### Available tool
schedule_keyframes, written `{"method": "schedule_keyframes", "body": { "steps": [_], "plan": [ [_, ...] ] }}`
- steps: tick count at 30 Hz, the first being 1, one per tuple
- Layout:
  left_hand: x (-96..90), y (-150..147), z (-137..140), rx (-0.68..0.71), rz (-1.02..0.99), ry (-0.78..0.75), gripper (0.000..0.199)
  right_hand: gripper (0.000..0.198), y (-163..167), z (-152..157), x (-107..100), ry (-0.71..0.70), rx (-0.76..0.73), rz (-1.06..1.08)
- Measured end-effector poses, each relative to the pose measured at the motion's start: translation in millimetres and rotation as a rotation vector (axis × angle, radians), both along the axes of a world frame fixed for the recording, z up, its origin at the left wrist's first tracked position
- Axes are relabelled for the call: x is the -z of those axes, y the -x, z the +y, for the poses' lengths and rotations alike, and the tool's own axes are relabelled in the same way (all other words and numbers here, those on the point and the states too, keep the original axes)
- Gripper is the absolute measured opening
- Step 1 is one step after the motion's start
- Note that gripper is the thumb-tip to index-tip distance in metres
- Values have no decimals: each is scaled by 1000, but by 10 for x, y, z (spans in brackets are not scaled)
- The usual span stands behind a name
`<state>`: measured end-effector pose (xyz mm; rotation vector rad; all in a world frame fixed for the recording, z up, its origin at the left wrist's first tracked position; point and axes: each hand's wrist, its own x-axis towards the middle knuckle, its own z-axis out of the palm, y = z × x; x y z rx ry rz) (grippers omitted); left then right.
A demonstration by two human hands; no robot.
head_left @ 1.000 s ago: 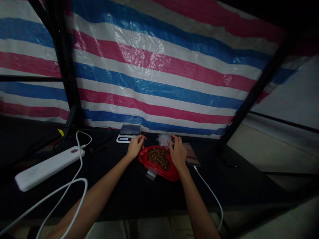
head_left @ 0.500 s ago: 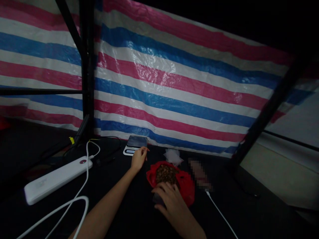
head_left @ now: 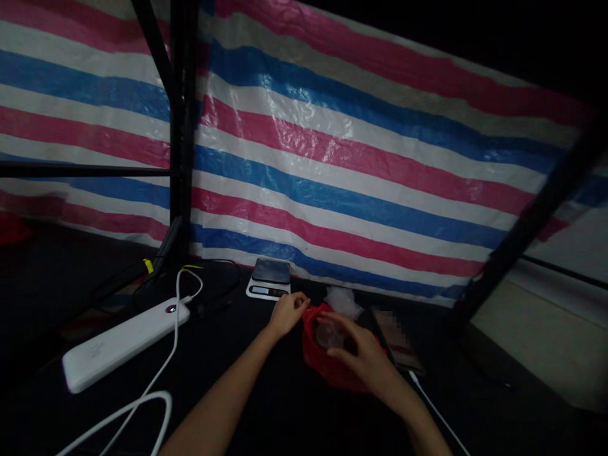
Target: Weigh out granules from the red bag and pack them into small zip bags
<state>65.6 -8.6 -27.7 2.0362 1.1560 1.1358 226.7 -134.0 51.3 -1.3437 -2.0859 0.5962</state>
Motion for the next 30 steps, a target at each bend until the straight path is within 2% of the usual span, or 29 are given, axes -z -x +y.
{"method": "schedule_keyframes", "body": {
  "steps": [4,8,11,17,20,22,26,30],
  "plan": [
    [32,-15,7,33,-8,-7,38,42,-264,106,71,-82,136,-115],
    [40,-9,38,17,-26,4,43,35,-417,65,44,-50,142,-204],
    [37,-10,49,16,-26,20,45,35,-456,34,4,-73,157,-245],
    [31,-27,16,30,34,10,47,45,-536,85,22,-205,208,-410],
    [41,-41,9,37,104,24,49,36,-525,116,50,-270,213,-538],
    [59,-55,3,71,170,25,50,33,-491,141,85,-263,200,-600],
    [118,-94,-10,171,233,17,48,40,-413,218,213,-215,160,-582],
    [167,-139,0,236,137,81,42,43,-350,285,329,-138,95,-438]
  ]
}}
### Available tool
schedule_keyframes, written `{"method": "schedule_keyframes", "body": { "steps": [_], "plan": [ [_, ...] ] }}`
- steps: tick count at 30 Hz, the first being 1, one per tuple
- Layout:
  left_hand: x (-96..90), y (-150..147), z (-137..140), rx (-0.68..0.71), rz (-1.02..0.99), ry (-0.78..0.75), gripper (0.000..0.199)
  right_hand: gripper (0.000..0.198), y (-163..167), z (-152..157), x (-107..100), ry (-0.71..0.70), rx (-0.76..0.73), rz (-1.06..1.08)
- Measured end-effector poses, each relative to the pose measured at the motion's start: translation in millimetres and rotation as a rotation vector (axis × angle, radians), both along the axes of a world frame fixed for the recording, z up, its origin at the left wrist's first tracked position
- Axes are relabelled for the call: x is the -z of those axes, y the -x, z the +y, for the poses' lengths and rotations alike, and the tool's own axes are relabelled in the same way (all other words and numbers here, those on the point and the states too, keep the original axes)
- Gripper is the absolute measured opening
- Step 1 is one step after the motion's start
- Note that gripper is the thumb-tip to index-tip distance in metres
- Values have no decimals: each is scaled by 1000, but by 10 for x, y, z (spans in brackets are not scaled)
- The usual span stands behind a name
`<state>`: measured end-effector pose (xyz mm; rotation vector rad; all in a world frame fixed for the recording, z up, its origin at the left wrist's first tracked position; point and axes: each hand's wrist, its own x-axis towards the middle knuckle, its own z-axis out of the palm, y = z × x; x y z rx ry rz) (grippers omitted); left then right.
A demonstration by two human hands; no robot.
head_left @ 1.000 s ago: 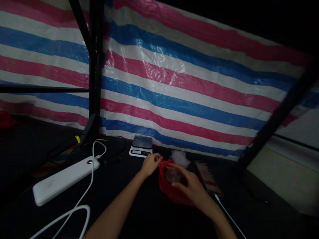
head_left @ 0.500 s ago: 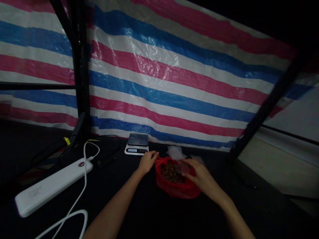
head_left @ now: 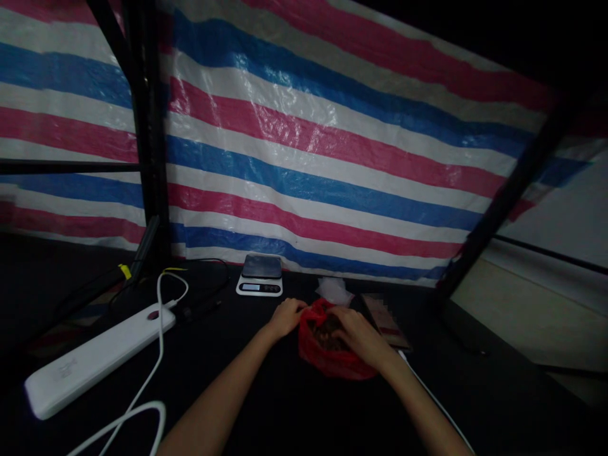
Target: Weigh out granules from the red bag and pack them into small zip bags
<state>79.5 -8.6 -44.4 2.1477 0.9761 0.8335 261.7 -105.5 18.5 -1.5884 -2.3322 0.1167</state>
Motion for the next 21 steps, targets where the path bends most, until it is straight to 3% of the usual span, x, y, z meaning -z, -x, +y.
{"method": "schedule_keyframes", "body": {
  "steps": [5,11,16,21],
  "plan": [
    [-1,-55,33,39,-217,179,43,38,67,32,64,95,1,305],
    [6,-61,81,-51,-267,152,43,31,54,54,175,275,-8,794],
    [33,-41,115,-116,-243,117,44,42,-67,0,206,267,-11,918],
    [53,-34,102,-57,-190,155,41,49,-137,53,14,286,33,963]
  ]
}}
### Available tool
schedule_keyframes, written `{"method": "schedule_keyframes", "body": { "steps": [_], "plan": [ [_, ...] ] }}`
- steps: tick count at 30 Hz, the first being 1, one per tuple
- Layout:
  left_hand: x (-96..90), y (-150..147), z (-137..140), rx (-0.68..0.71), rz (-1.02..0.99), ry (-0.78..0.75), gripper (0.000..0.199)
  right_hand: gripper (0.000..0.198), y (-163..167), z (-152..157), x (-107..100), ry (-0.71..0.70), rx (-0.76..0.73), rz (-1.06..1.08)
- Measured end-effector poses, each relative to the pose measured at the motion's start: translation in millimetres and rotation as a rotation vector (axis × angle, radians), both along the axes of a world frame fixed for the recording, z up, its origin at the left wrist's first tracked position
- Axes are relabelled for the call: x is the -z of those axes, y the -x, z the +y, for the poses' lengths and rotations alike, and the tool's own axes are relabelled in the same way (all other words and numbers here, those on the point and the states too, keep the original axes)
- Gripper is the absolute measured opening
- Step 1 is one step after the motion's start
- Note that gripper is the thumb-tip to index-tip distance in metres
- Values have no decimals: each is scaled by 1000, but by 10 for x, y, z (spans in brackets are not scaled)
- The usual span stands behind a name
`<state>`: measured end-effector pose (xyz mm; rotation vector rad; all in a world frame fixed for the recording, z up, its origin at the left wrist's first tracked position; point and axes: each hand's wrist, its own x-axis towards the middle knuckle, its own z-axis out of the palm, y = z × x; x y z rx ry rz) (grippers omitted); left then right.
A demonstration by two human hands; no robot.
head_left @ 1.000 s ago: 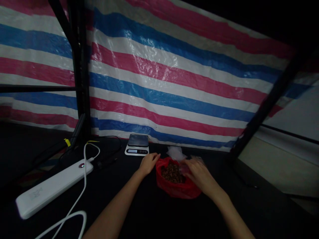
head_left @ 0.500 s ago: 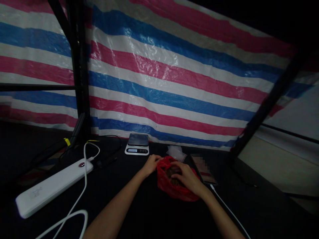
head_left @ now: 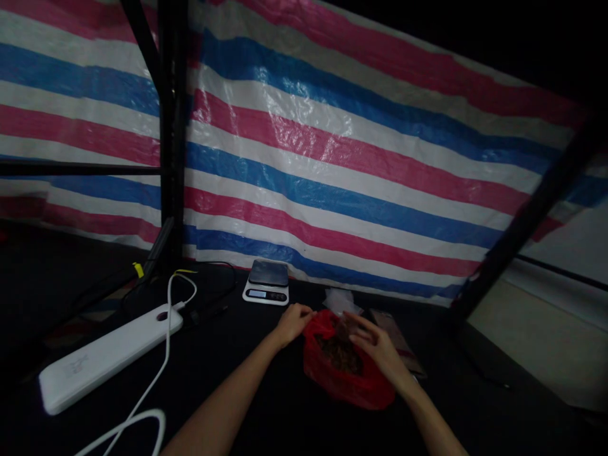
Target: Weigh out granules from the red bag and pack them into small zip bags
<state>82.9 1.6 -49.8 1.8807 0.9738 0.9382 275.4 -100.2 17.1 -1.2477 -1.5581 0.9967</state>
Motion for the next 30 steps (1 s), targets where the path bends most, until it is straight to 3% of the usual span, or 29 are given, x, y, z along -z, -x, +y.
{"method": "schedule_keyframes", "body": {
  "steps": [5,10,13,18,21,25,30],
  "plan": [
    [48,13,3,93,5,137,42,39,138,587,-128,-124,9,-51],
    [84,-21,49,2,-18,58,46,29,405,1345,141,-173,-65,-221],
    [62,-23,67,-35,-54,70,50,30,492,1540,283,-177,-137,-456],
    [-19,23,34,-65,-37,66,51,53,209,1339,113,-300,-45,-664],
    [-56,36,12,-64,-16,30,49,40,-201,1080,-95,-336,134,-919],
    [-74,32,7,-39,0,12,49,34,-609,807,-152,-73,225,-1148],
    [-97,41,-8,-47,20,-20,48,20,-658,797,-16,86,210,-885]
  ]
}}
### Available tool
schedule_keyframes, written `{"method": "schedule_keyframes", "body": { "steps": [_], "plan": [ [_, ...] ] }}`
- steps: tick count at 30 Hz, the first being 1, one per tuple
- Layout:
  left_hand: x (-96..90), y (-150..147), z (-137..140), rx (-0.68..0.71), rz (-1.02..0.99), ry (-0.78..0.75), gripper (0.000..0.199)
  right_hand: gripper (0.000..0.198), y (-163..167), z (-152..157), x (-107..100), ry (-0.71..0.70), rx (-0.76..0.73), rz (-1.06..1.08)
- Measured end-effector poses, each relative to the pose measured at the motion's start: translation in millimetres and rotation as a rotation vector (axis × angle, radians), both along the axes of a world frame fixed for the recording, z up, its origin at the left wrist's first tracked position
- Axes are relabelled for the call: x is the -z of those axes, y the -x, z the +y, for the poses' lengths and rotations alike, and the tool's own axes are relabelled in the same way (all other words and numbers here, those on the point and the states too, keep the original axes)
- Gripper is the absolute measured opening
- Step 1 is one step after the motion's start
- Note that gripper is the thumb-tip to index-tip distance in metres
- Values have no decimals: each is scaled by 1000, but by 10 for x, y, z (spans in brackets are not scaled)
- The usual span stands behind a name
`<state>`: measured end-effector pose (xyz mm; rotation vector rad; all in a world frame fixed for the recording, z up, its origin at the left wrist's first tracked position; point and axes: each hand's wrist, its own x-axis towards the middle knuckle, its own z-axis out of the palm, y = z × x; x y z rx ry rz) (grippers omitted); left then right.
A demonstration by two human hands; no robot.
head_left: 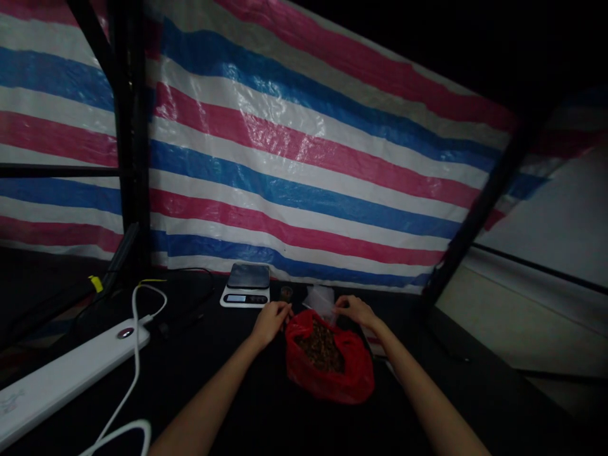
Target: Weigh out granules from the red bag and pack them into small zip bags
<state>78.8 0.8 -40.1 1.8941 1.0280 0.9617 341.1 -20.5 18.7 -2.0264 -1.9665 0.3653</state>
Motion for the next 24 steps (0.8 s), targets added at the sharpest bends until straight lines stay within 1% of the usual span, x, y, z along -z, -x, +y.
{"method": "schedule_keyframes", "body": {
  "steps": [2,4,5,7,9,10,12,14,16,18,21,24],
  "plan": [
    [-31,12,-30,-10,31,-4,48,16,19,48,-45,-10,27,102],
    [-78,29,-74,-72,56,-66,47,18,50,77,-173,-33,38,151],
    [-105,40,-98,-132,50,-139,44,21,84,78,-253,-58,22,198],
    [-159,68,-140,-295,3,-353,37,25,223,56,-394,-141,-42,363],
    [-197,102,-162,-432,-23,-579,34,25,473,21,-441,-266,-105,536],
    [-208,120,-165,-457,8,-669,34,25,632,8,-416,-313,-110,561],
    [-218,155,-156,-418,163,-796,29,23,975,7,-284,-390,-81,556],
    [-223,188,-140,-336,357,-849,22,20,1281,41,-100,-423,-75,580],
    [-234,218,-126,-316,488,-849,17,18,1486,92,67,-454,-48,618],
    [-251,238,-120,-362,533,-842,16,17,1573,133,180,-472,-16,672],
    [-262,236,-119,-422,555,-862,16,16,1558,143,258,-466,-11,800],
    [-232,194,-130,-401,609,-862,16,16,1497,107,279,-439,-56,858]
  ]
}}
